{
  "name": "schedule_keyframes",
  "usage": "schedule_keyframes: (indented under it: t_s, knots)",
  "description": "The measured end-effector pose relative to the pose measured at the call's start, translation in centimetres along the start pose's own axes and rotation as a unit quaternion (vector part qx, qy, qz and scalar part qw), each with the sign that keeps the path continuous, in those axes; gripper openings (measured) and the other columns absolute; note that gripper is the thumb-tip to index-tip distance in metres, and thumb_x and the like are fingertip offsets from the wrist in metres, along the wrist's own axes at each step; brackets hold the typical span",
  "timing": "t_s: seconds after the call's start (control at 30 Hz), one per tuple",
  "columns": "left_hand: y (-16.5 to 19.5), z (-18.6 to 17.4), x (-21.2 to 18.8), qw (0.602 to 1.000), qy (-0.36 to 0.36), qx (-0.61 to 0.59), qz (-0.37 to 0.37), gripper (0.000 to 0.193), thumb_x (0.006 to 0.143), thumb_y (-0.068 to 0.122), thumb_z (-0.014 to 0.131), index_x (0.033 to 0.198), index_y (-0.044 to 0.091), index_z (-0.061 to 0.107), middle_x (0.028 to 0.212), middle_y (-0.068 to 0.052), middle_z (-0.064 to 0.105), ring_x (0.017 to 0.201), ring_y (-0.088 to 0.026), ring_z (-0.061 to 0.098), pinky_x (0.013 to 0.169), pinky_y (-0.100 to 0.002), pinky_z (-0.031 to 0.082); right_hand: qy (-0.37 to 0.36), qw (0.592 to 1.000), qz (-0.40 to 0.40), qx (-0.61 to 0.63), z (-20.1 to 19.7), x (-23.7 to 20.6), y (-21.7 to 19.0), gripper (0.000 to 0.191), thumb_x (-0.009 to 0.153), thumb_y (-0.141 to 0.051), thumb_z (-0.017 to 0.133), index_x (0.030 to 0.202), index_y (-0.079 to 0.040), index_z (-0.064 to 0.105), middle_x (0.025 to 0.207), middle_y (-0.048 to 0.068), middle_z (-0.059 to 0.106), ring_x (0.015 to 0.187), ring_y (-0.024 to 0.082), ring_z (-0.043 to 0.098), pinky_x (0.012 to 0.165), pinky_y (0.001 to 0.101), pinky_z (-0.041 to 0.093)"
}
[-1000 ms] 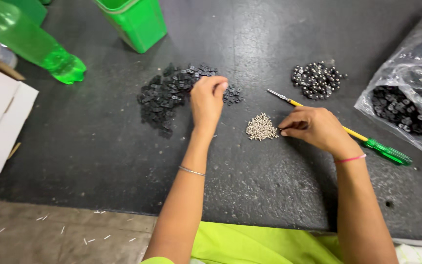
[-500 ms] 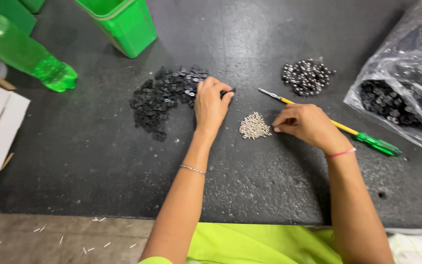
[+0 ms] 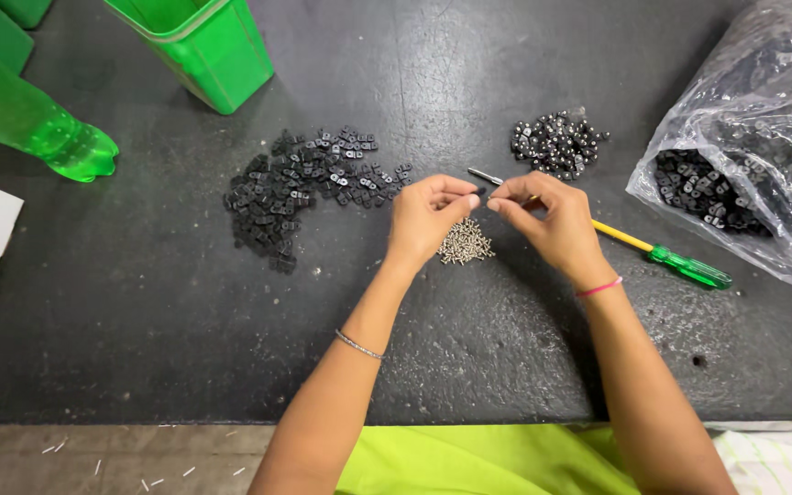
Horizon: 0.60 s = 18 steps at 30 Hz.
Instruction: The person sits at a workbench assembling small black plastic link parts with metal pins. They pick up a plastic piece, insert a metal pin into it by hand, and use a screwdriver to press or adjust the pin, repeating the cycle and setting completed pieces aside.
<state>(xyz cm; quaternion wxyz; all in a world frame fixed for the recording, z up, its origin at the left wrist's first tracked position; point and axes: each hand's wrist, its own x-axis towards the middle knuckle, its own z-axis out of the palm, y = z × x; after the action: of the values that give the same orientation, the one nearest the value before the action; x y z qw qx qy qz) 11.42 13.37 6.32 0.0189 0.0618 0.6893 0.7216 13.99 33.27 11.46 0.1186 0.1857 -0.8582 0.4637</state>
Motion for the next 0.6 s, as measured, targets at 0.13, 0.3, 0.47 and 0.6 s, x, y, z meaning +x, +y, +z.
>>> schedule_keyframes:
  t_s: [0.13,0.3,0.47,0.6]
  knots:
    - [-0.1,0.3,-0.2,1.000,-0.023,-0.012,-0.011,0.018,0.088,0.008,0.079,0.102,-0.001,0.074,0.087,-0.005,0.076,0.076,-0.006,0.068,0.067,-0.021,0.056,0.021,1.000,0.001,-0.001,0.1,0.0,0.2,0.014,0.091,-0.009,0.079,0.101,-0.002,0.073,0.097,0.006,0.074,0.086,0.013,0.071,0.077,0.0276,0.058]
    - [0.4,0.5,-0.5,0.999,-0.032,-0.011,-0.003,0.016,0.088,0.006,0.078,0.101,-0.002,0.074,0.087,-0.005,0.077,0.076,-0.006,0.069,0.069,-0.021,0.057,0.012,1.000,0.016,0.001,0.2,-0.1,0.2,0.014,0.090,-0.009,0.079,0.101,-0.002,0.074,0.097,0.006,0.074,0.085,0.013,0.071,0.076,0.0277,0.057]
    - [1.1,0.4,-0.7,0.999,-0.043,0.013,0.025,0.014,0.089,0.004,0.077,0.101,-0.002,0.074,0.089,-0.005,0.077,0.080,-0.006,0.070,0.072,-0.021,0.057,0.019,0.999,0.032,0.018,0.3,-0.1,0.3,0.014,0.091,-0.008,0.079,0.100,-0.001,0.073,0.096,0.006,0.075,0.086,0.011,0.071,0.079,0.0270,0.058]
    - [1.3,0.2,-0.7,0.997,-0.065,-0.008,0.039,0.012,0.091,0.003,0.075,0.101,-0.002,0.073,0.091,-0.005,0.076,0.082,-0.007,0.069,0.075,-0.022,0.056,0.020,0.994,0.045,0.094,0.4,-0.2,0.5,0.018,0.091,-0.007,0.078,0.106,0.000,0.072,0.099,0.004,0.075,0.092,0.009,0.071,0.085,0.0256,0.058]
